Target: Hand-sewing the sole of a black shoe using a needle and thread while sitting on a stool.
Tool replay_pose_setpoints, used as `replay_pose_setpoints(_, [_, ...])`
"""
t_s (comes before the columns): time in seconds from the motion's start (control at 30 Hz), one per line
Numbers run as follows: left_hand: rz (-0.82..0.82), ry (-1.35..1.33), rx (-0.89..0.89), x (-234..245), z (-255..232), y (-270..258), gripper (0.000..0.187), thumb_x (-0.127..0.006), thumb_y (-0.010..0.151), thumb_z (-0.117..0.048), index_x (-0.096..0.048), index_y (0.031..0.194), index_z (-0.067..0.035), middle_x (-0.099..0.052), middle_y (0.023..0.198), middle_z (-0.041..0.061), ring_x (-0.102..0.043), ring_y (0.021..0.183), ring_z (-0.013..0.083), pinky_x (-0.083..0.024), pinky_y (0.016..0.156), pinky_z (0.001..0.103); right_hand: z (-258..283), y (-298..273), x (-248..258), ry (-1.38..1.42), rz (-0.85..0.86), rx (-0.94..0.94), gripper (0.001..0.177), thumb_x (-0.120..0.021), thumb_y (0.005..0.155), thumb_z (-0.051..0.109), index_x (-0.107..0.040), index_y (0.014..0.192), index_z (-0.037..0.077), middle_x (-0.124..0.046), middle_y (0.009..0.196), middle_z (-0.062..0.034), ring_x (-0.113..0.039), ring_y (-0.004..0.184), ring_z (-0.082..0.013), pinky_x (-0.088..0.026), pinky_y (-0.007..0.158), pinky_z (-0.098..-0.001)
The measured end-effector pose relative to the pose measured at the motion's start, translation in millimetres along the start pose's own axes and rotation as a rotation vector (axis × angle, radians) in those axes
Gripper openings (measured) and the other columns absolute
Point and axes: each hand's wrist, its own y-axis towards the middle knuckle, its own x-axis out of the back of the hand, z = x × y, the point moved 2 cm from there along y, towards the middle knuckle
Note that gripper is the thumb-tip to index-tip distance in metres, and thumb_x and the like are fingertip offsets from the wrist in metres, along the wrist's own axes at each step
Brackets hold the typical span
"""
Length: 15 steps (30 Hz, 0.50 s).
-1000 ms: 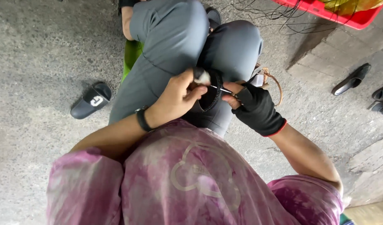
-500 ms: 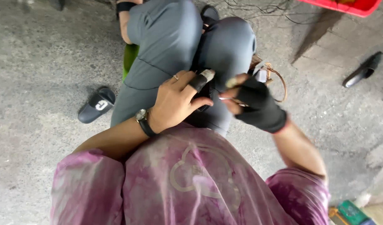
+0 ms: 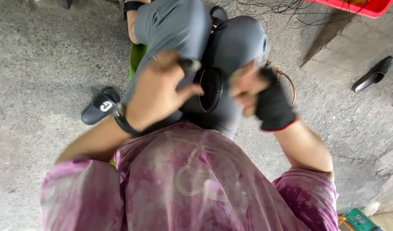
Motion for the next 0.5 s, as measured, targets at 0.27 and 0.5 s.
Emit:
replay_pose_setpoints(0.27, [-0.149, 0.926, 0.051, 100, 121, -25, 0.028, -0.085, 0.08, 0.001, -0.069, 0.104, 0.004, -0.054, 0.127, 0.02, -0.052, 0.114, 0.0367, -0.052, 0.088, 0.045, -82, -117, -52, -0.451, -1.568, 2.17, 0.023, -0.062, 0.101, 0.004, -0.045, 0.092, 0.017, -0.06, 0.087, -0.0147, -0.04, 0.047, -0.0178, -0.032, 0.038, -0.0281])
replay_pose_setpoints(0.5, [0.198, 0.466, -0.263, -26, 11, -11, 0.035, -0.085, 0.072, -0.032, -0.064, 0.059, -0.008, -0.051, 0.133, 0.02, -0.039, 0.129, 0.0382, -0.048, 0.092, 0.049, -49, 0, -123, -1.811, -1.058, 1.487, 0.046, -0.071, 0.085, 0.006, -0.038, 0.053, 0.004, -0.059, 0.122, -0.0236, -0.063, 0.109, -0.0277, -0.047, 0.09, -0.0374])
